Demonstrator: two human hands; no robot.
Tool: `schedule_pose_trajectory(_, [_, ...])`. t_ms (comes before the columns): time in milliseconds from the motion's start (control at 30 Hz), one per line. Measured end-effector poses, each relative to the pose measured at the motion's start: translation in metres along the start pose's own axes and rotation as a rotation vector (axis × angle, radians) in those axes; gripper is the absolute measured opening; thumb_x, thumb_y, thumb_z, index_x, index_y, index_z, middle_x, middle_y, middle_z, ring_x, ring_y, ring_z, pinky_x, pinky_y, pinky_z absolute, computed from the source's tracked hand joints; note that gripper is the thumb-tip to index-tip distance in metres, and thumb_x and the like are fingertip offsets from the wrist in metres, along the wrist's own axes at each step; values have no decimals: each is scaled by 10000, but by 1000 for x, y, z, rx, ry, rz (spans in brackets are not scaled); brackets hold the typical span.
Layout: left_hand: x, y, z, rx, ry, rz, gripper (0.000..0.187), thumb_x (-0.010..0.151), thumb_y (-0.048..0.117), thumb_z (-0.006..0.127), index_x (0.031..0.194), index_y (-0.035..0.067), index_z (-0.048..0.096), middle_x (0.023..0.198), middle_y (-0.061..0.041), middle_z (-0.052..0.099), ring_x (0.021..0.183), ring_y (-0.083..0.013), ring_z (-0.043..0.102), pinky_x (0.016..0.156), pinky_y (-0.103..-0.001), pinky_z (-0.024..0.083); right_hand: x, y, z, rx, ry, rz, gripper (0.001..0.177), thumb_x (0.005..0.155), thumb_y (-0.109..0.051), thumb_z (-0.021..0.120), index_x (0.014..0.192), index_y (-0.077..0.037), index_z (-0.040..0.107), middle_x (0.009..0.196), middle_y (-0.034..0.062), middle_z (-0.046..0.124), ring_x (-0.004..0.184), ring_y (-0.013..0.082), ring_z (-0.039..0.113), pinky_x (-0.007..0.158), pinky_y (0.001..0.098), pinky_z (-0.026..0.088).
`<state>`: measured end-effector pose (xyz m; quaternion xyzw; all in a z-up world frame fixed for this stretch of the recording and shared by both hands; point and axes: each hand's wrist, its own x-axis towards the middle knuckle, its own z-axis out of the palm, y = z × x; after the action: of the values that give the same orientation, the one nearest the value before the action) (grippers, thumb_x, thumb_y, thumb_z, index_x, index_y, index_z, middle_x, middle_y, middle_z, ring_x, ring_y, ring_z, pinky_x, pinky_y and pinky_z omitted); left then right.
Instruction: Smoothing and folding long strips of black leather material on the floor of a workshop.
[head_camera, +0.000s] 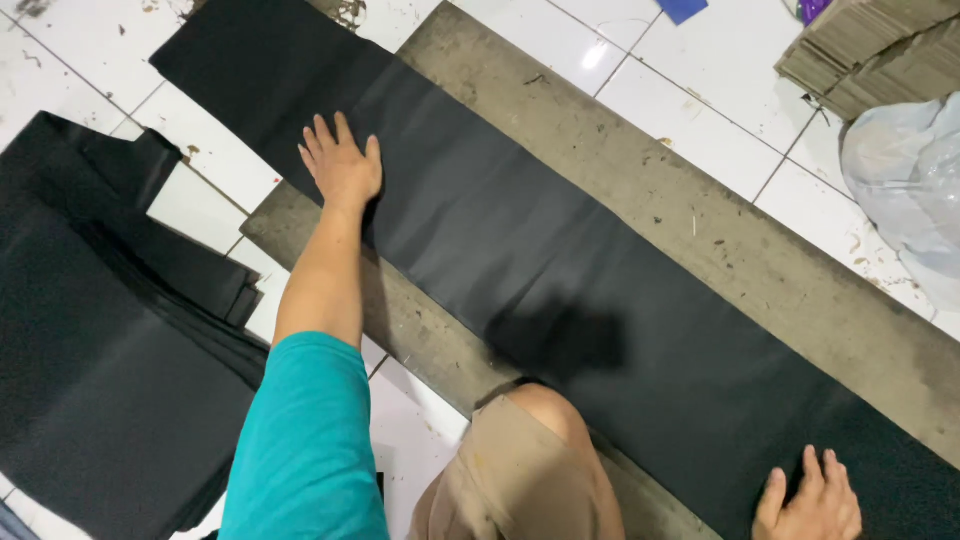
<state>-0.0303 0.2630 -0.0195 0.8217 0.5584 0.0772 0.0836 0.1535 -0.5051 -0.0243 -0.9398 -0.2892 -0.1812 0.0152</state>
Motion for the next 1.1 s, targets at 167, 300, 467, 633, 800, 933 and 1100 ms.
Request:
schedule_pose_trajectory(167, [-28,-16,-30,-100,354,-313,399,890,281,707,1098,-55,650,1159,-262,541,1093,-432,489,956,-536,398,-3,14,14,-205,2,-27,489,1096,-348,566,1356,9,775,1444,200,718,1360,321,685,1229,405,498])
schedule_pose_trajectory(300, [-30,-39,-26,-189,337,-475,420,844,284,722,1107,-22,604,1165,-250,533,1098,-447,523,938,-552,442,-10,25,31,-115,42,-52,504,1074,-318,599,1369,59,757,1457,257,698,1373,378,661,1240,456,470])
schedule_pose_trajectory(467, [-22,-48,-18,-423,297,-619,595,832,297,776,1232,-50,505,1173,-258,551,1024,-415,646,934,-473,547,-16,29,41,-137,33,-26,523,1138,-347,553,1396,61,754,1465,249,685,1397,363,640,1282,453,445])
schedule_pose_trajectory(633, [-23,-53,-18,-499,277,-646,625,841,304,785,1261,-41,476,1223,-263,535,1090,-410,634,971,-470,542,-9,19,28,-103,28,-27,510,1101,-319,582,1388,68,752,1459,264,684,1358,381,646,1258,459,442])
schedule_pose_trajectory(800, [-45,-21,-36,-487,292,-637,604,849,260,762,1289,-27,463,1255,-264,493,1126,-426,587,961,-521,535,0,1,2,-76,37,-26,487,1083,-278,611,1396,73,737,1479,264,678,1397,398,628,1247,471,407])
schedule_pose_trajectory(933, [-126,79,-65,-261,358,318,716,865,184,699,1510,17,437,1558,-255,373,1454,-467,339,1190,-538,327,11,-12,-22,-12,-117,65,546,1039,-255,574,1472,70,644,1568,273,585,1460,410,524,1240,506,327])
schedule_pose_trajectory(1100, [-238,158,-36,-182,-198,1153,768,936,526,639,1587,184,418,1684,-131,294,1567,-363,198,1272,-532,90,14,-16,-30,71,-184,86,581,1042,-294,500,1485,72,588,1591,269,510,1465,427,451,1214,529,281])
